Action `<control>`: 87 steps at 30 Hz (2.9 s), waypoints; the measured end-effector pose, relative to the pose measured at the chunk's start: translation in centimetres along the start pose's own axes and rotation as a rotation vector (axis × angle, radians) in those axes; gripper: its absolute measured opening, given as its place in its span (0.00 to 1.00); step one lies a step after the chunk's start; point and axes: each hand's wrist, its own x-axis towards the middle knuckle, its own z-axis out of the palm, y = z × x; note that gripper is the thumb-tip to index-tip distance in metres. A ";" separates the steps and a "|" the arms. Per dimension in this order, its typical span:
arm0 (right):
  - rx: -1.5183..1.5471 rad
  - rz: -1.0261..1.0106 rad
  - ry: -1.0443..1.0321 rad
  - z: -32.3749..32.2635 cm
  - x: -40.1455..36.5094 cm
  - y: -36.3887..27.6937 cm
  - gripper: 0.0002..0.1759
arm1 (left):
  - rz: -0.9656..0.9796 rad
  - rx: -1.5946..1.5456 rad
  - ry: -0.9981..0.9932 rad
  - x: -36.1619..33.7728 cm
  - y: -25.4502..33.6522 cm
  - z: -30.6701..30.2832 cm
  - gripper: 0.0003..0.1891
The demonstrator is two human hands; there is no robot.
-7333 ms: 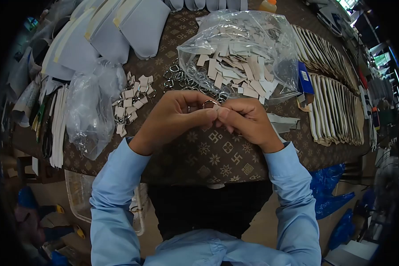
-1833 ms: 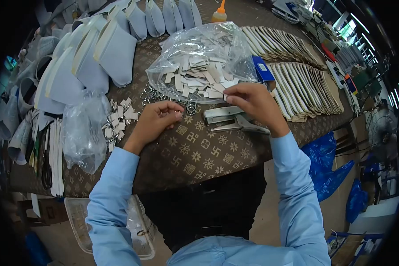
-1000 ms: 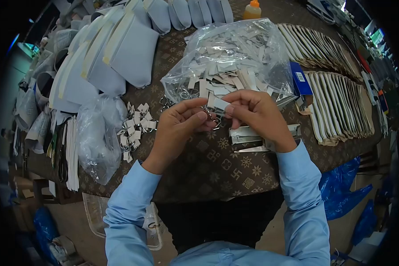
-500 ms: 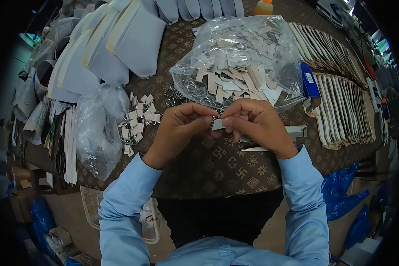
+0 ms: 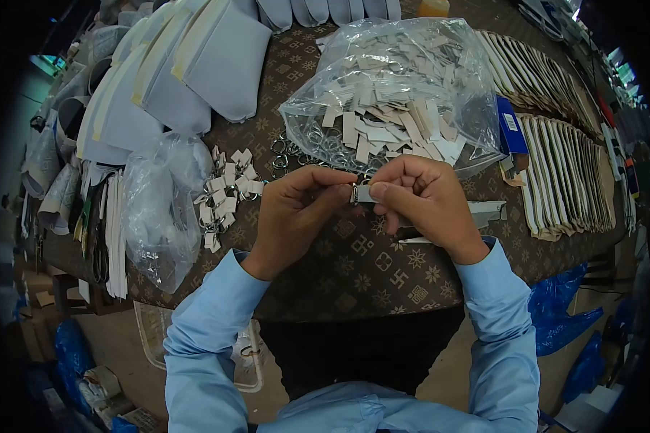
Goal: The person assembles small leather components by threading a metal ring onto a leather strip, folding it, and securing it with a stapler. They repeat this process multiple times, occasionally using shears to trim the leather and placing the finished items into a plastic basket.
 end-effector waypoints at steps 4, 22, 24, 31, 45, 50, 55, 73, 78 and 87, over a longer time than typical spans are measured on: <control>0.034 0.008 -0.030 0.1 -0.1 0.1 0.06 | 0.075 0.079 -0.019 -0.2 -0.2 0.2 0.07; 0.075 -0.083 -0.138 0.5 0.1 1.2 0.07 | 0.060 0.177 -0.194 0.2 0.2 -0.7 0.09; 0.160 -0.083 -0.126 0.4 -0.2 0.7 0.08 | -0.063 0.049 -0.229 0.3 0.6 -0.8 0.10; 0.067 -0.173 -0.109 0.2 -0.1 1.7 0.07 | -0.257 -0.129 -0.285 0.7 0.0 -1.0 0.16; -0.133 -0.182 -0.059 0.3 -0.5 1.6 0.08 | -0.343 -0.171 -0.257 0.5 0.1 -1.2 0.10; 0.169 -0.084 -0.130 0.2 -0.2 1.1 0.09 | -0.254 -0.128 -0.220 0.8 0.7 -1.3 0.10; 0.133 -0.091 -0.127 -0.2 0.0 0.9 0.12 | -0.178 -0.118 -0.142 0.6 0.4 -1.7 0.09; -0.377 -0.209 -0.091 -0.3 -0.4 1.1 0.06 | -0.023 0.210 -0.144 0.2 0.3 -0.7 0.07; -0.514 -0.303 -0.107 -0.5 -0.3 1.4 0.06 | -0.006 0.247 -0.251 0.5 0.8 -1.2 0.07; -0.633 -0.570 0.050 -0.5 -2.0 1.7 0.09 | 0.223 0.479 -0.216 0.1 0.3 -0.3 0.08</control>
